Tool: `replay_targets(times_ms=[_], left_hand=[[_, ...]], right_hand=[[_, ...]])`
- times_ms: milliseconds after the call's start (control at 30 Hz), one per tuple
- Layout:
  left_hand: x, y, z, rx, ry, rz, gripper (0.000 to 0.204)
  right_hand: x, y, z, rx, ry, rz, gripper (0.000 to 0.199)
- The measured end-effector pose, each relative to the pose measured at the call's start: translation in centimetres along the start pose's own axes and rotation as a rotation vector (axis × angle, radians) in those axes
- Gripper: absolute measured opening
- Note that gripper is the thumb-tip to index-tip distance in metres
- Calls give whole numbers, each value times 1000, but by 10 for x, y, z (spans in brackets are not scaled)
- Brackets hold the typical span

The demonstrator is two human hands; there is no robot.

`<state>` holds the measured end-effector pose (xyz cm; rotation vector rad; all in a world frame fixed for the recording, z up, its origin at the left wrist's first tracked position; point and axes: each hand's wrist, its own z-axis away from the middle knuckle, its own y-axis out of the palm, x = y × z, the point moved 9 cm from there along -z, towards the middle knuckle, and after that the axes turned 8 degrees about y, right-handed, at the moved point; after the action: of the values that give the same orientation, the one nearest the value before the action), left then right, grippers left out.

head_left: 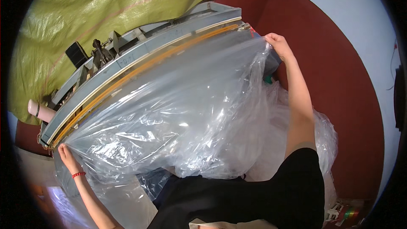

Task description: Wrapping or aligning a large protective plastic film over an industrial production machine.

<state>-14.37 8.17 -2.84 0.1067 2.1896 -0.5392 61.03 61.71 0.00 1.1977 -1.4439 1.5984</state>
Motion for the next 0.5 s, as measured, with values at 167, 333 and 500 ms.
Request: replay_targets(times_ms=[167,333,500], left_hand=[[16,-2,1,-213,-286,409,12],[57,20,-18,136,178,-604,17],[84,26,-32,-51,70,-349,20]], right_hand=[[0,32,-16,-47,67,-257,17],[-57,76,-67,-88,199,-29,24],[-37,104,-77,-514,-127,288,22]])
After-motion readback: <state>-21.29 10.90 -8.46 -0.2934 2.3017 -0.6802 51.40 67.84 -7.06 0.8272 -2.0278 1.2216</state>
